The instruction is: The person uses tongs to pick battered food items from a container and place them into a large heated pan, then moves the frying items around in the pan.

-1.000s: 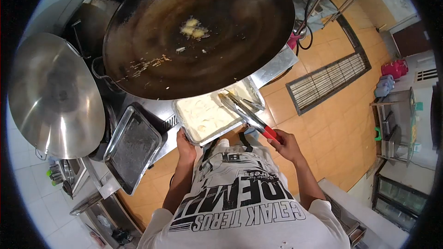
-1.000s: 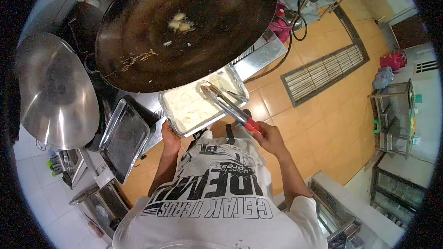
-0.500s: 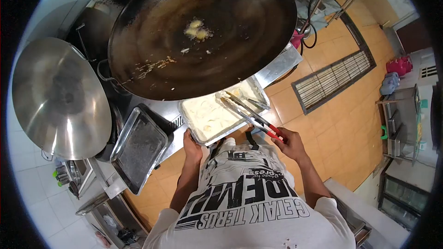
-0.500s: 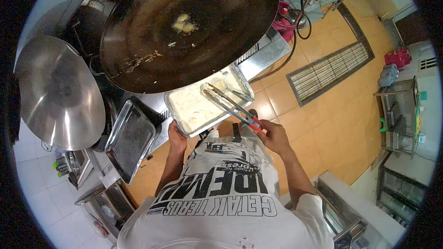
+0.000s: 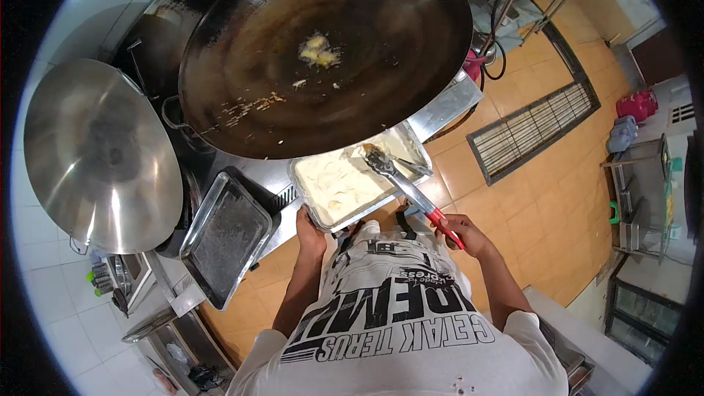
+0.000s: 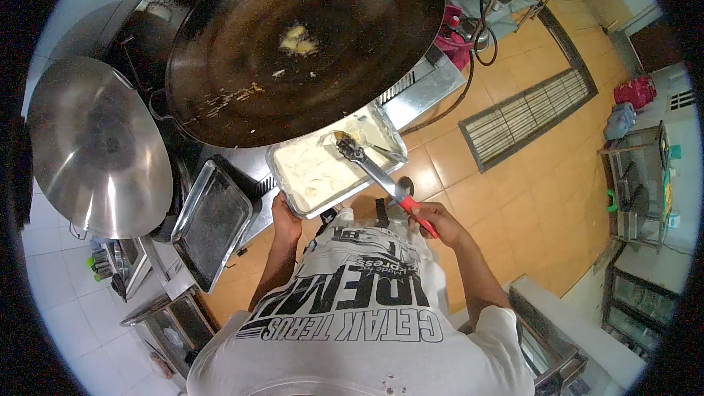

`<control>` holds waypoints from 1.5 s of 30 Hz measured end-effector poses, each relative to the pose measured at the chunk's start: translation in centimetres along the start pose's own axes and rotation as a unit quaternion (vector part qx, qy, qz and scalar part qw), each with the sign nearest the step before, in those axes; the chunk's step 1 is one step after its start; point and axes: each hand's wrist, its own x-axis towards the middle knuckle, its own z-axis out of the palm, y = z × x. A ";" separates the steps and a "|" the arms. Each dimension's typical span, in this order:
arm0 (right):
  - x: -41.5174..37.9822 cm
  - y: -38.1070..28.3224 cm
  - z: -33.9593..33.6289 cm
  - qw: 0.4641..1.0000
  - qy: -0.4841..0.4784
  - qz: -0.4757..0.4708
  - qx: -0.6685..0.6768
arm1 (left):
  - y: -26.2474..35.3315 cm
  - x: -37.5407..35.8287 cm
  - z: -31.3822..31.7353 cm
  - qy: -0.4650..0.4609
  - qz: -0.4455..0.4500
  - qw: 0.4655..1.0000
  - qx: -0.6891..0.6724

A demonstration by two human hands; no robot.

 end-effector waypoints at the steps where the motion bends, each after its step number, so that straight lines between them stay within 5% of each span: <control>1: 0.0 0.0 -0.1 1.000 -0.006 0.004 0.015 | 0.1 0.0 0.1 -0.002 -0.001 1.000 0.002; 45: -0.3 0.5 1.4 0.997 0.019 -0.011 -0.074 | 1.0 -1.9 3.0 0.046 0.015 0.999 -0.019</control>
